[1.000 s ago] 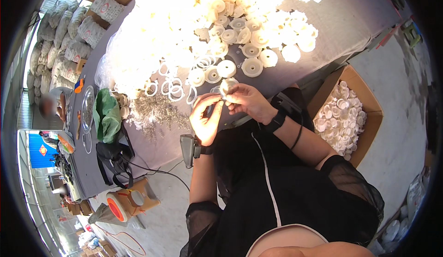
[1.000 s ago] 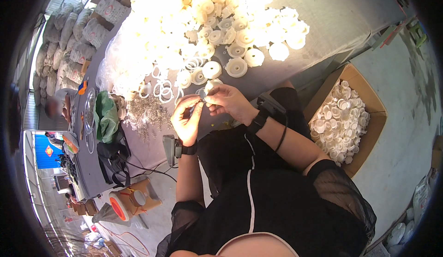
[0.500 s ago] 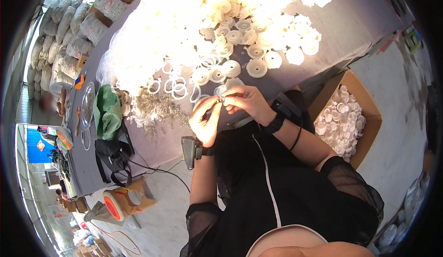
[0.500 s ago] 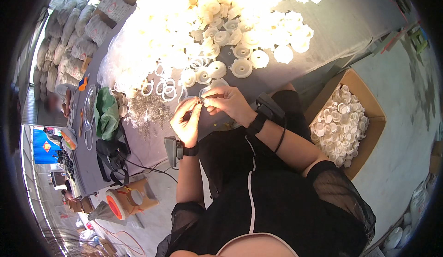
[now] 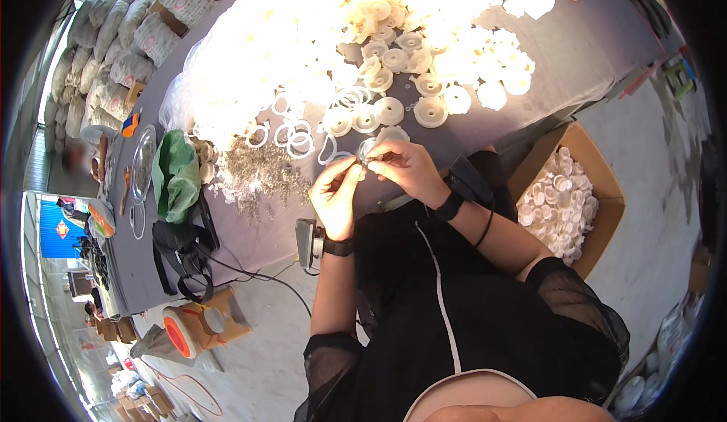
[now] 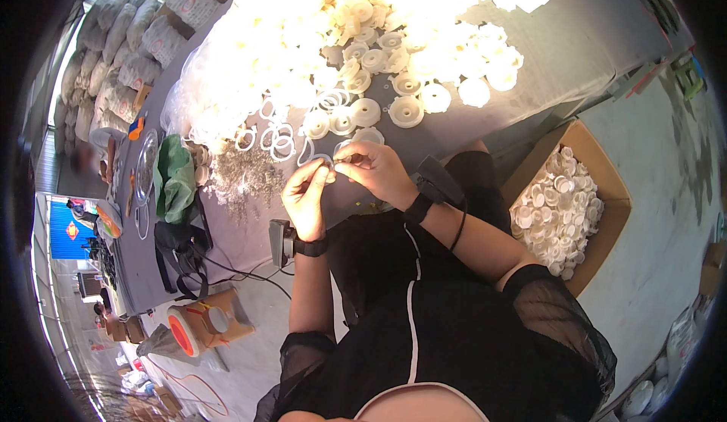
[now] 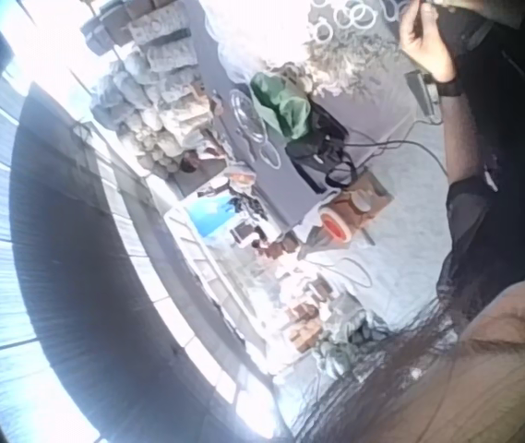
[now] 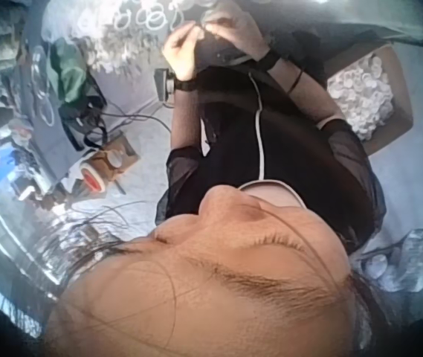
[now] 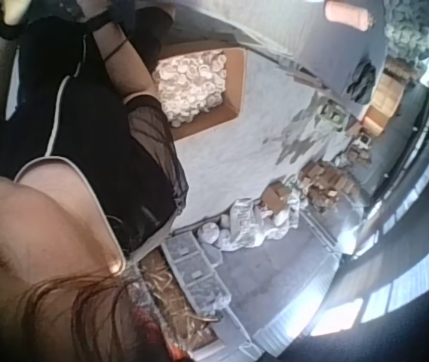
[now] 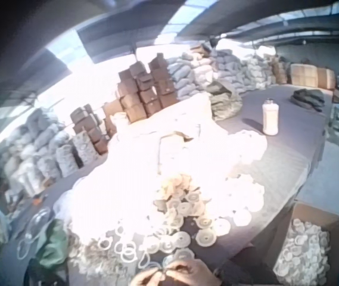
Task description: The person assembles small plastic rings, metal washers, and pins by hand at a workstation.
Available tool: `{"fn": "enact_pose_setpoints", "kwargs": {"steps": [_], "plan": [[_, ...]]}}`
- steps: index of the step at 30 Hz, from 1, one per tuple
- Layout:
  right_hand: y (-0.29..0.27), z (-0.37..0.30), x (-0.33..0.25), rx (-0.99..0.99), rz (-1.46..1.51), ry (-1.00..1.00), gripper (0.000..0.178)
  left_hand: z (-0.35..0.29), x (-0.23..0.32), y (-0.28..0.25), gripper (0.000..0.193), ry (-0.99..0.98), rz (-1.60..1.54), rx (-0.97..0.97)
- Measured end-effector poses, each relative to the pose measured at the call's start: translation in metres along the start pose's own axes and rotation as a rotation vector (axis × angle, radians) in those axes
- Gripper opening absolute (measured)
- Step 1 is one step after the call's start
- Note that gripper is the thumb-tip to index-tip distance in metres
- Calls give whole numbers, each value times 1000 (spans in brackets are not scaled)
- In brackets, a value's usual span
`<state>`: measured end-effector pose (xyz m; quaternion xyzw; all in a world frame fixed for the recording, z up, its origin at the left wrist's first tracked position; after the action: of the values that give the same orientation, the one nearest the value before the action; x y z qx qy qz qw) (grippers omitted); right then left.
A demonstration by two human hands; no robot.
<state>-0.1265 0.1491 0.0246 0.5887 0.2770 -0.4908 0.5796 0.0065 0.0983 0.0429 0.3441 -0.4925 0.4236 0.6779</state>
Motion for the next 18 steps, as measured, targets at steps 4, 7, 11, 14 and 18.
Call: {"fn": "enact_pose_setpoints", "kwargs": {"steps": [4, 7, 11, 14, 18], "plan": [[-2, 2, -1, 6, -218, -25, 12, -1, -15, -5, 16, -213, -162, 34], [3, 1, -11, -15, -176, -76, 13, -1, -23, -7, 18, -286, -255, 9], [4, 0, -14, 28, -259, -99, 12, -1, -16, -6, 17, -196, -148, 13], [1, 3, -8, 24, -174, -75, 12, 0, -3, -1, 19, -12, -90, -4], [4, 4, -5, -29, -72, 32, 17, 0, 0, 0, 22, 66, -26, -51]]}}
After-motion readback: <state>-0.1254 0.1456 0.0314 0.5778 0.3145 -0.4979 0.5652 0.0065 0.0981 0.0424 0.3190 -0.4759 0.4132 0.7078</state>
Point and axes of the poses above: each hand's wrist, its own z-axis towards the middle knuckle, its own y-axis out of the palm, x = y × z, the point moved 7 cm from there along z, towards the middle knuckle, and after that the axes turned 4 degrees about z, right-handed, at the moved point
